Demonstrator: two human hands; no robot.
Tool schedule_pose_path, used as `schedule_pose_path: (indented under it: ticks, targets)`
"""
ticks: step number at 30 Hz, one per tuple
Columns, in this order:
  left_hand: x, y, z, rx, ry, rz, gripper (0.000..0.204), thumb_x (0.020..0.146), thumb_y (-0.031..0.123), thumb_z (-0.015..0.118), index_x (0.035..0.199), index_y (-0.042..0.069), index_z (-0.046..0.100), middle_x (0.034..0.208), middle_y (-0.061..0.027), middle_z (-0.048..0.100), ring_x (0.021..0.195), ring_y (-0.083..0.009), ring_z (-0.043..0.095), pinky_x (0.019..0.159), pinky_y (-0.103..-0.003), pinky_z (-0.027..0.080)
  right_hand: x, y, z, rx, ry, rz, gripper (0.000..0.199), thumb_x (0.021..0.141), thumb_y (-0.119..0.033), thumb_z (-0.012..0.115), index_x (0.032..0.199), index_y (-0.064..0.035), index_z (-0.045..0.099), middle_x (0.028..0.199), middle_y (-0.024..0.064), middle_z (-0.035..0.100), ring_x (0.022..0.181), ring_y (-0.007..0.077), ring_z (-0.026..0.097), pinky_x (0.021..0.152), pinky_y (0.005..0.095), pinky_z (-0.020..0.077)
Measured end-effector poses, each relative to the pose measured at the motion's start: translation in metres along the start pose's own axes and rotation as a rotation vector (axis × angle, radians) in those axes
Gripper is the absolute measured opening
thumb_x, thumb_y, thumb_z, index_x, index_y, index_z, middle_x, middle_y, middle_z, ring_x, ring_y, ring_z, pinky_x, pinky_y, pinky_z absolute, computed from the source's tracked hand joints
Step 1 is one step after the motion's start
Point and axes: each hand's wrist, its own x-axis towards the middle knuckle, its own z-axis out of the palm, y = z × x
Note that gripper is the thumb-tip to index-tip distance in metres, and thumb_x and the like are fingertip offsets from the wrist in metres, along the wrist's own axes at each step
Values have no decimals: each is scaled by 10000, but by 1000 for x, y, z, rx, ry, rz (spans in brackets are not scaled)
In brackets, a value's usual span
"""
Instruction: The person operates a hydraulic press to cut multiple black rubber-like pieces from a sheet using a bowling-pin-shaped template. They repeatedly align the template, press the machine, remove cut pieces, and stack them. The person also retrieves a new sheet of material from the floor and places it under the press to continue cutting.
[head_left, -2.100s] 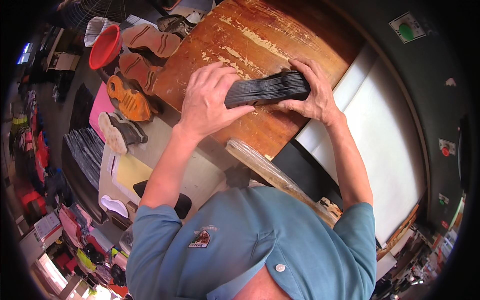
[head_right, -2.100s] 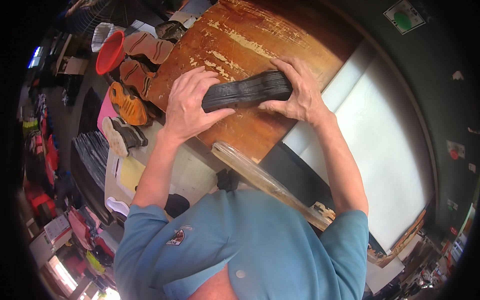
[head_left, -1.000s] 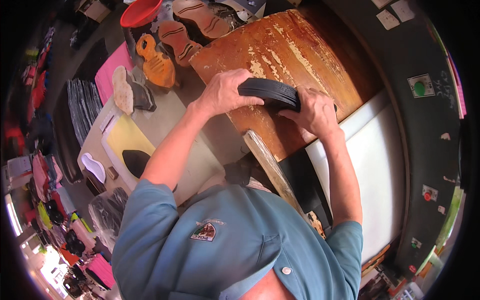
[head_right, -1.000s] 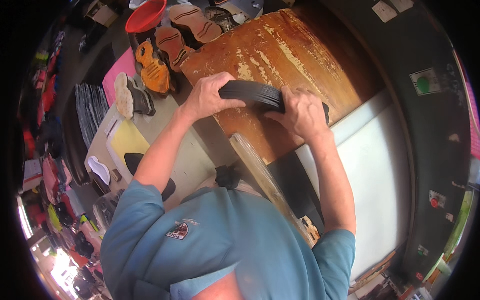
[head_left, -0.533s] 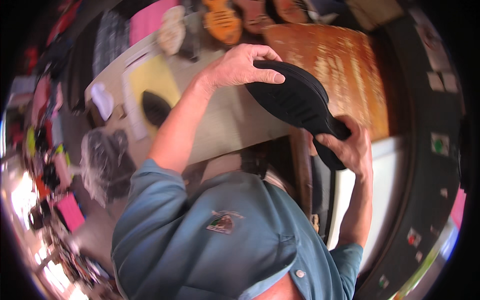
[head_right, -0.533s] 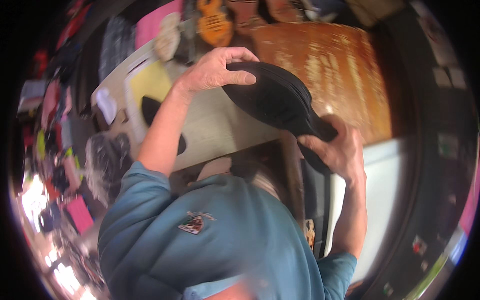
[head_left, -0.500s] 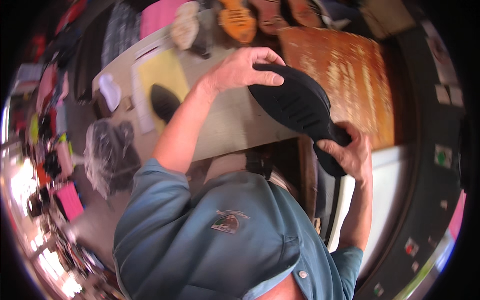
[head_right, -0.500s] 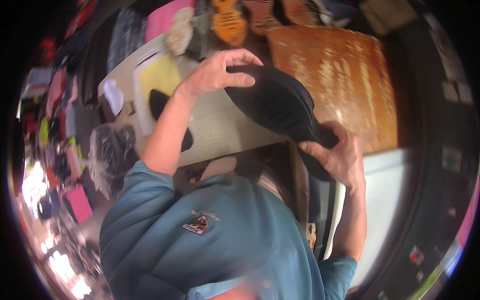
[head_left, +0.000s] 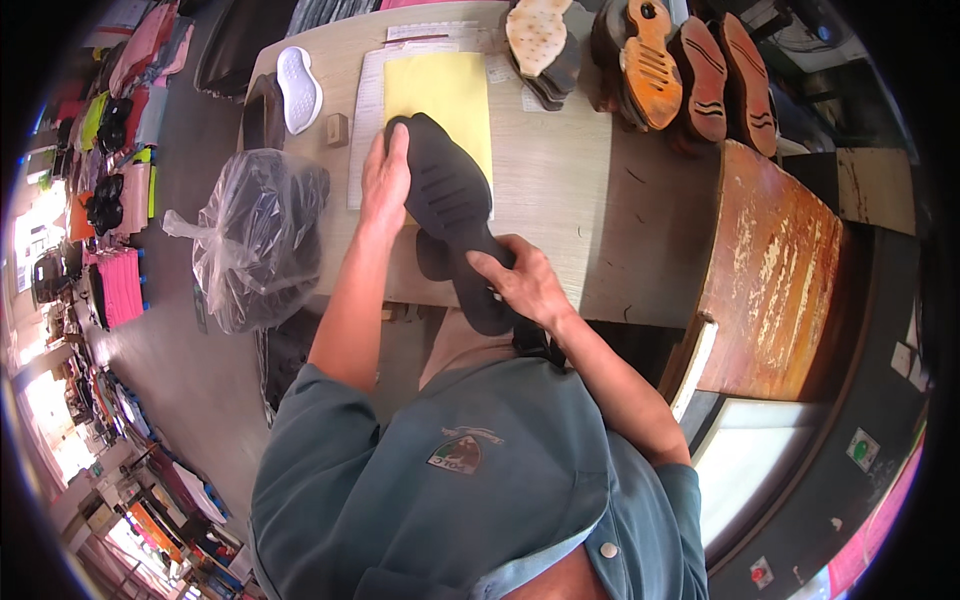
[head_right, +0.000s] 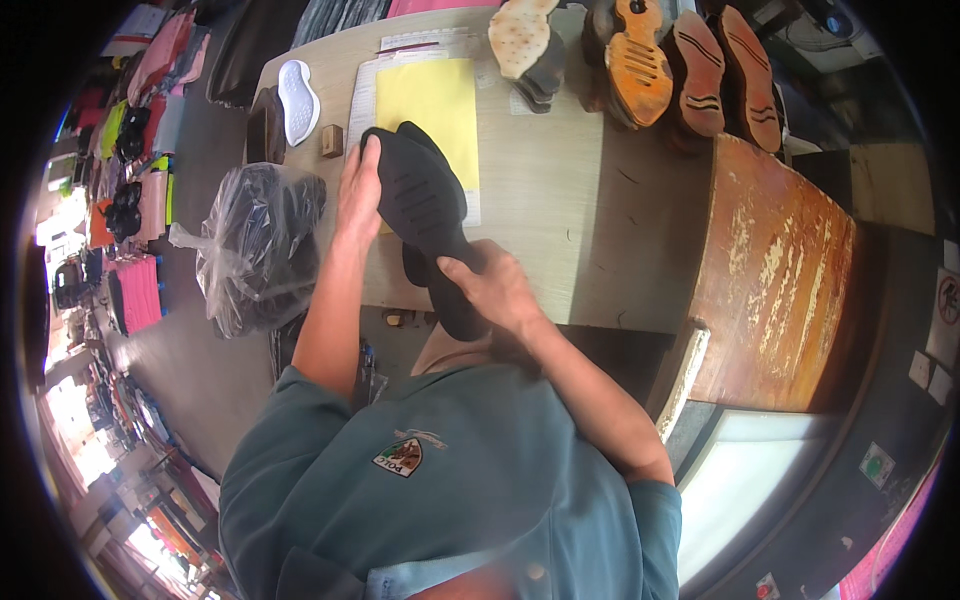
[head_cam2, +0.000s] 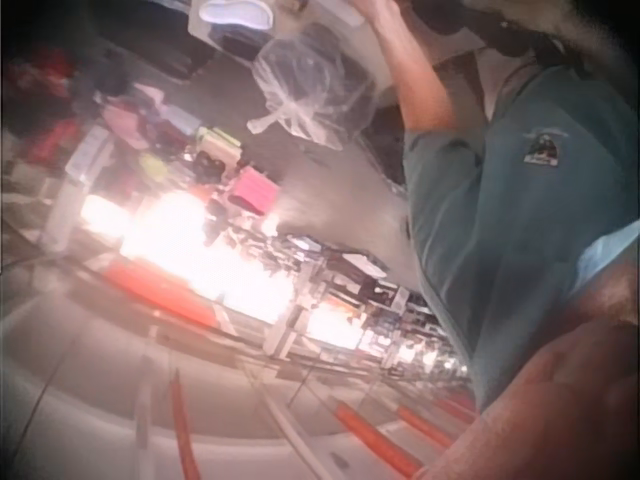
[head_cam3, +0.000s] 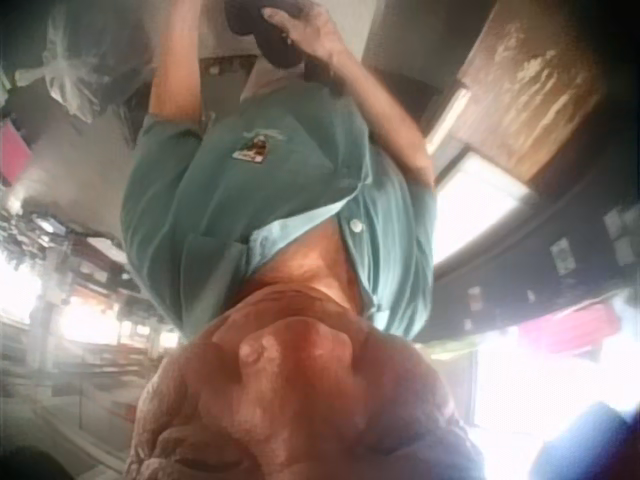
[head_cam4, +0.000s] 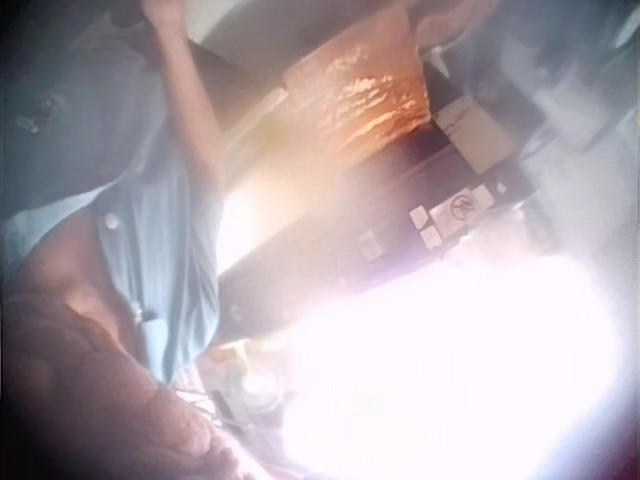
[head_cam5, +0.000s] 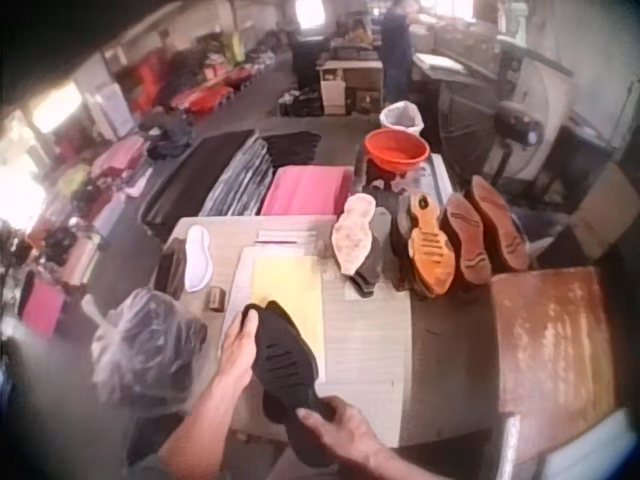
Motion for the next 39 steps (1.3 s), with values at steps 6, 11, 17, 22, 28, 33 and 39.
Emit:
schedule_pose_path:
  ticks: [6,11,17,22,28,33,39]
  targets:
    - [75,-19,-9,356,-33,30,438,1101,347,663,1395,22,671,1243,-122,766,1147,-222,701,1023,-372,533,54,2,44,-355,11,-59,856,1000,-443,746,1602,78,431,1373,336,665,1284,405,671,1108,463,518]
    - [93,-53,-8,411,-15,-45,451,1079,349,695,1397,30,680,1270,-135,765,1169,-240,711,1039,-369,535,69,29,43,-395,-81,-22,838,989,-368,740,1623,60,397,1492,366,577,1409,503,552,1183,501,460]
    - [89,-64,-12,463,25,39,411,1062,297,722,1350,5,698,1197,-147,787,1107,-261,736,1002,-382,549,69,40,48,-396,-97,-90,788,996,-316,726,1611,59,405,1407,355,632,1313,518,604,1102,535,507]
    - [109,-103,-24,643,118,166,581,1014,445,751,1372,-9,693,1375,-307,673,1318,-438,613,1170,-516,449,75,51,47,-604,-88,-143,763,999,-360,692,1573,69,428,1259,340,689,1196,458,678,1045,522,542]
    - [137,-105,-59,1214,159,596,602,1010,464,745,1350,-31,707,1381,-279,679,1335,-466,582,1199,-525,427,51,75,18,-515,103,-286,520,968,-343,734,1376,-24,684,1204,189,772,1115,397,726,995,493,567]
    - [108,-60,8,875,44,767,507,1092,349,669,1442,-17,652,1482,-252,622,1402,-418,561,1208,-509,429,-10,84,-5,-150,313,-191,483,973,-282,701,1339,33,681,1045,204,790,1013,406,751,910,490,592]
    - [-57,-31,184,411,-676,759,410,1155,205,561,1497,-19,593,1521,-177,617,1429,-308,570,1204,-428,431,-101,107,1,55,554,-211,489,976,-268,695,1327,73,676,1075,225,778,1044,414,740,937,488,587]
